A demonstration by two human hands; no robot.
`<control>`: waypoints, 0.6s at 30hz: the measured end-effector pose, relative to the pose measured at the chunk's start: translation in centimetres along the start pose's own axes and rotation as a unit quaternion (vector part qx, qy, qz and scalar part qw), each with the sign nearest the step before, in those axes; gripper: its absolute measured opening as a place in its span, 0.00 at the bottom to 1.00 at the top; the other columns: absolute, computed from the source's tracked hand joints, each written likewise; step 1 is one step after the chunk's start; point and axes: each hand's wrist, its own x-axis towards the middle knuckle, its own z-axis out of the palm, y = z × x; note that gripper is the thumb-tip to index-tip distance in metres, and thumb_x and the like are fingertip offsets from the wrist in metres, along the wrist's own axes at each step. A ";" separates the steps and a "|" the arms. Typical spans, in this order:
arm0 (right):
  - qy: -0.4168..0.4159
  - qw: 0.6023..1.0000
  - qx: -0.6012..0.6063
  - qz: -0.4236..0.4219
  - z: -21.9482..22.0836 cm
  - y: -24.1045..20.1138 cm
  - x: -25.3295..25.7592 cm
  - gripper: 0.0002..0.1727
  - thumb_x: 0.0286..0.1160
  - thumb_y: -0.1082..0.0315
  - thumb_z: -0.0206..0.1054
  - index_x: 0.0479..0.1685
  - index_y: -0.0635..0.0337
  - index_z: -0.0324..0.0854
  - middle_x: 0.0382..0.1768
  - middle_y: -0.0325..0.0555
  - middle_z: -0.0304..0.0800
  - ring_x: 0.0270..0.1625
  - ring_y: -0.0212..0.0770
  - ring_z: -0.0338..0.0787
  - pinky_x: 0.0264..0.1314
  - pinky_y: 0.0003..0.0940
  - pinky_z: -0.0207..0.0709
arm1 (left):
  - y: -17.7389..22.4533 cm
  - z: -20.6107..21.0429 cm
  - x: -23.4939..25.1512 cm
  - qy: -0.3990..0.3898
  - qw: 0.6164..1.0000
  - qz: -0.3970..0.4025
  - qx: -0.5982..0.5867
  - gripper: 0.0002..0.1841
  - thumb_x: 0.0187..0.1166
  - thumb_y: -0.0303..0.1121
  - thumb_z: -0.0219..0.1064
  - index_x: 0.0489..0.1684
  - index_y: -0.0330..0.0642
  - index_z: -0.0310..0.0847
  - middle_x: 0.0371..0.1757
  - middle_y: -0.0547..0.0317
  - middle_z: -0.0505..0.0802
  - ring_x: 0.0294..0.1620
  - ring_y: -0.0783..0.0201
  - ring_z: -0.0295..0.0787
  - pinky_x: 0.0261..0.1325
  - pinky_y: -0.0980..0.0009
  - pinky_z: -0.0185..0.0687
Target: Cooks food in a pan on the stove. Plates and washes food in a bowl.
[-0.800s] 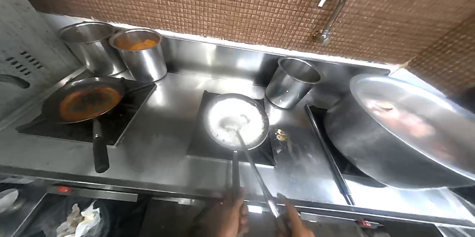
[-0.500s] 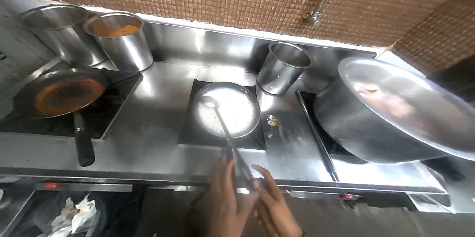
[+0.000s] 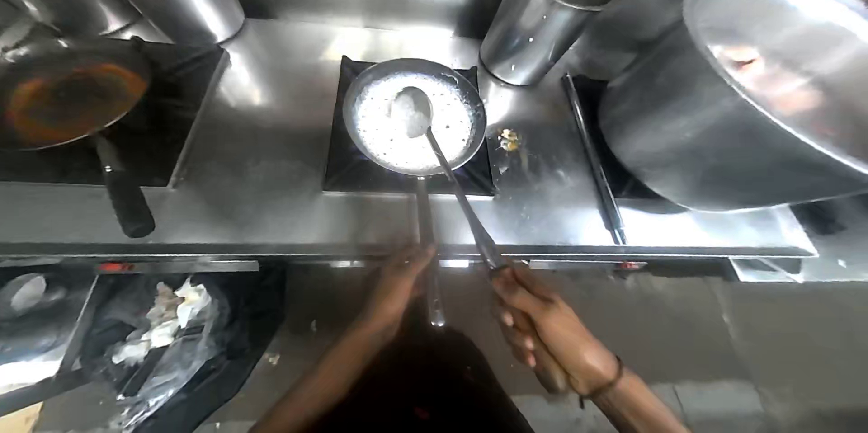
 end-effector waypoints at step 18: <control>0.259 0.699 -0.639 -0.189 -1.0 2.3 2.6 0.33 0.82 0.64 0.61 0.89 0.55 0.66 0.53 0.61 0.92 0.27 0.60 0.92 0.30 0.61 0.86 | 1.9 2.0 1.9 -0.033 0.980 -0.073 -0.184 0.18 0.97 0.46 0.43 0.64 0.44 0.71 0.18 0.68 0.69 0.09 0.75 0.60 0.11 0.82 0.60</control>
